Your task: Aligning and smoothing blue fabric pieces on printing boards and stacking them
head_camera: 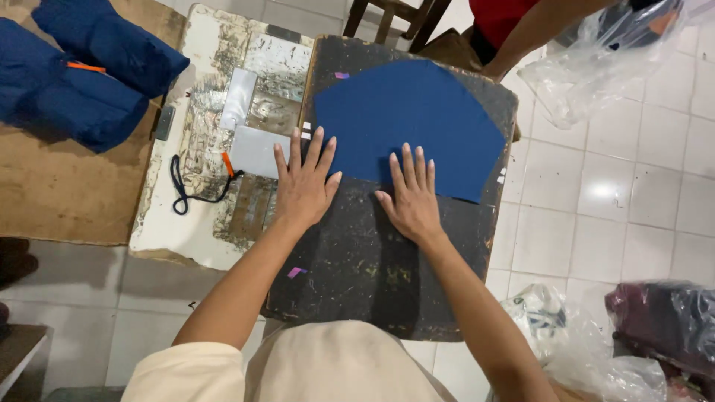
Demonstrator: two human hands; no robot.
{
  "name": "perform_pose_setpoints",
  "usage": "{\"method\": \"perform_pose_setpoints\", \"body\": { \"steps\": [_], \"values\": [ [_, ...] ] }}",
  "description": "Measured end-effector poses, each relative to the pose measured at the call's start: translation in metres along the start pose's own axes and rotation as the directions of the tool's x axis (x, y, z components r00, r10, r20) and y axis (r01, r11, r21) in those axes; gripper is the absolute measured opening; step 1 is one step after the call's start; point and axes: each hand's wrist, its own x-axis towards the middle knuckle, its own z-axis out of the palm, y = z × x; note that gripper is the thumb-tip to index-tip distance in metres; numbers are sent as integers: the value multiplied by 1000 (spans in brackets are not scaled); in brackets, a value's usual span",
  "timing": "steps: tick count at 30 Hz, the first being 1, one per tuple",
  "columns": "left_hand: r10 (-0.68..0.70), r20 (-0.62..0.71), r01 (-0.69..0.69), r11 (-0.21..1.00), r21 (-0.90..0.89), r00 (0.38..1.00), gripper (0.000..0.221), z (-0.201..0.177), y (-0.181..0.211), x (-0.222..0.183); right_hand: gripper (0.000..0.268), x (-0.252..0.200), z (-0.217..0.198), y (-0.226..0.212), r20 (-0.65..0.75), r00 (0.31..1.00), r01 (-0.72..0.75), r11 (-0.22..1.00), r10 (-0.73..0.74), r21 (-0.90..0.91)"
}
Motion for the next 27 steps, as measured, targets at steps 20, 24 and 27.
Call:
{"method": "perform_pose_setpoints", "body": {
  "steps": [20,24,27],
  "values": [
    [-496,89,494,868,43,864,21,78,-217,-132,102,-95,-24,32,196,790,-571,813,581,-108],
    [-335,64,338,893,-297,940,19,-16,-172,-118,109,-100,-20,92,364,731,-529,816,577,-233],
    [-281,242,370,670,-643,929,26,-93,-114,-130,89,-89,-36,50,279,795,-522,841,539,-139]
  ]
}}
